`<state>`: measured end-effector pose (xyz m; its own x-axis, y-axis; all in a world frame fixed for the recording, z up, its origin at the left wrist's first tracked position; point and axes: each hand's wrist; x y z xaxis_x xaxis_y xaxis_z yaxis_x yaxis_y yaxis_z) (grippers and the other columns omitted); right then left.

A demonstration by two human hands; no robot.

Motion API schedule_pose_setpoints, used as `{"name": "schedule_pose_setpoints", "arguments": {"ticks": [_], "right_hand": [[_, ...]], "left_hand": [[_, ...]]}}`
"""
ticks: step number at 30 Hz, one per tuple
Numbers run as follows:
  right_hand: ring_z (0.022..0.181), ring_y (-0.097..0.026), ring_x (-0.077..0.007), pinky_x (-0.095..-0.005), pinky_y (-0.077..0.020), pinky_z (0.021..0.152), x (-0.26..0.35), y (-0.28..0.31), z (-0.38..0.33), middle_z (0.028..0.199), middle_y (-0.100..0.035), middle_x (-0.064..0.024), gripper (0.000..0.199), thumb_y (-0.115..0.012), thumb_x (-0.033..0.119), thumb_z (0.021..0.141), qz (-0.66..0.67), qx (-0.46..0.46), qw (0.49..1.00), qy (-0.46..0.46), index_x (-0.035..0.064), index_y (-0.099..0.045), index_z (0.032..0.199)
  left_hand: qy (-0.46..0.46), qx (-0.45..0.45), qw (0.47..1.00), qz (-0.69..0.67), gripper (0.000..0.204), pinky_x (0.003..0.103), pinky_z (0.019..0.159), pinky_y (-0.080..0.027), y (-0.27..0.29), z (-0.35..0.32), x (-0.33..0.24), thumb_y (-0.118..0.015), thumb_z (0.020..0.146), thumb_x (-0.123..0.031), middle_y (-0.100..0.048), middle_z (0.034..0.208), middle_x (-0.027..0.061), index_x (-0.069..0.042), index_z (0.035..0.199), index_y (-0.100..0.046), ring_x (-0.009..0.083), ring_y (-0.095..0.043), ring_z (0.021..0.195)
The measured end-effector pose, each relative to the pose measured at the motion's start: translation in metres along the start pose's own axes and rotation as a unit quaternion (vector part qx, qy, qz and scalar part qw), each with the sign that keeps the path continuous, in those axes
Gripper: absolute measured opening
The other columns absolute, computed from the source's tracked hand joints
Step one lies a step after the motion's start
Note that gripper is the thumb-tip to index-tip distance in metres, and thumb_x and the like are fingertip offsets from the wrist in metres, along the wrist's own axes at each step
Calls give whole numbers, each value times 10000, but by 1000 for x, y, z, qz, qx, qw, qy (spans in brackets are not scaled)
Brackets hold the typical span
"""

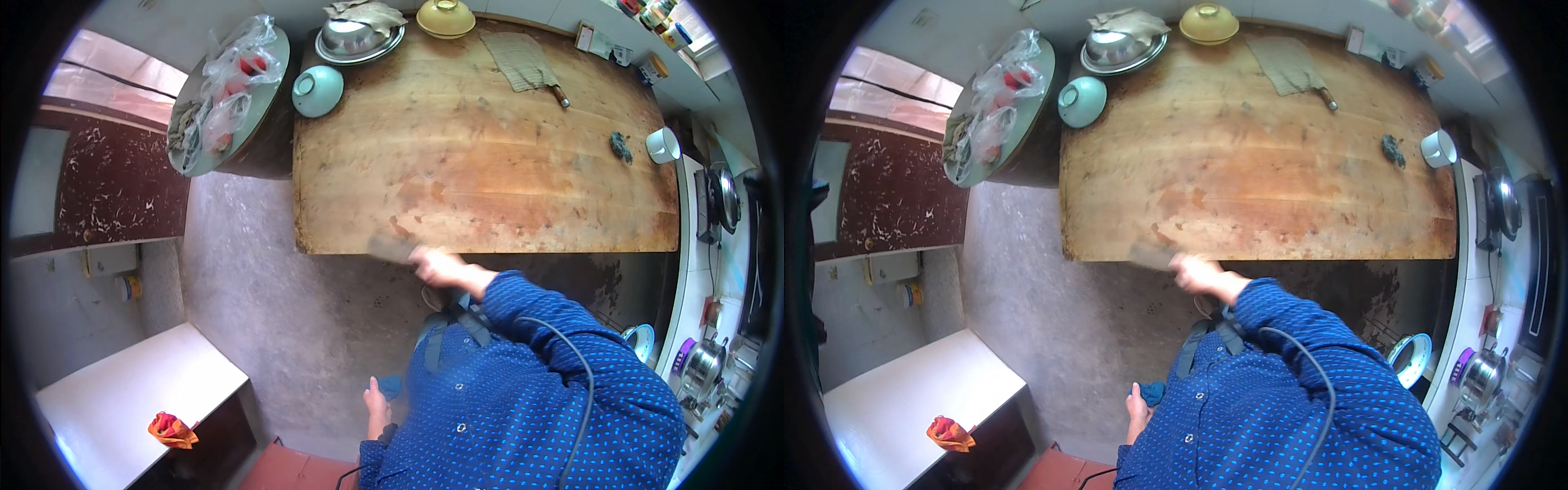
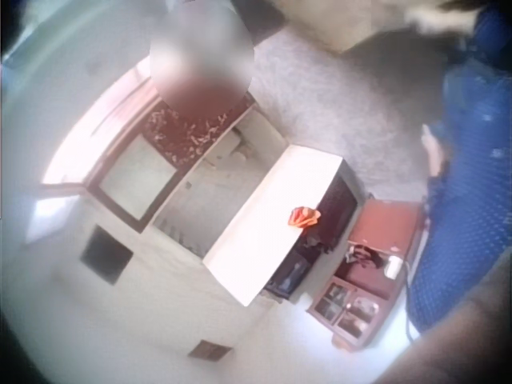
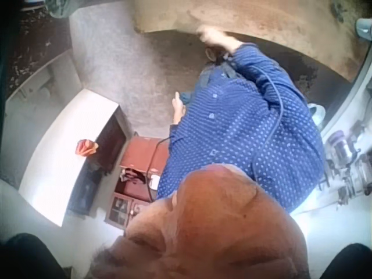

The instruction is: The person wipes a pink electric kettle with a blue cloth, then moves it to a wooden cabinet. The person then sweeps a wooden table with a brush and wipes a pot lid on the stove.

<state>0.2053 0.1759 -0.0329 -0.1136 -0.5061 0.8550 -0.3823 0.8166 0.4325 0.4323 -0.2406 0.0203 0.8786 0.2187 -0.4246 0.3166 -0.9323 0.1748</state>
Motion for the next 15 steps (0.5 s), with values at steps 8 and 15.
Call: {"name": "schedule_pose_setpoints", "arguments": {"ticks": [8, 15], "right_hand": [[1049, -706, -409, -461, -574, 923, -43, 193, -13, 1206, -706, -246, 421, -579, 166, 980, -29, -432, 898, -84, 34, -602, 1380], [689, -582, -237, -483, -472, 656, -164, 327, -19, 764, -653, -92, 666, -428, 619, 1077, 101, -609, 661, -426, 19, -701, 977]], "left_hand": [[-79, -29, 974, 209, 480, 498, 800, -618, -62, -24, -55, -556, 1114, -395, -709, 1097, 171, 71, 1192, -633, 315, -724, 933], [-10, -42, 994, 98, 485, 547, 782, -628, -92, -55, -78, -523, 1124, -390, -708, 1101, 190, 78, 1218, -608, 357, -739, 935]]}}
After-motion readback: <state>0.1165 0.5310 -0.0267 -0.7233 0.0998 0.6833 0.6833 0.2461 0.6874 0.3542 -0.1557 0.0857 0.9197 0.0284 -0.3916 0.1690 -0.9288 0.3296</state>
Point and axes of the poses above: each hand's wrist, its own z-axis towards the middle knuckle, its own y-axis out of the back of the hand, x = y × z
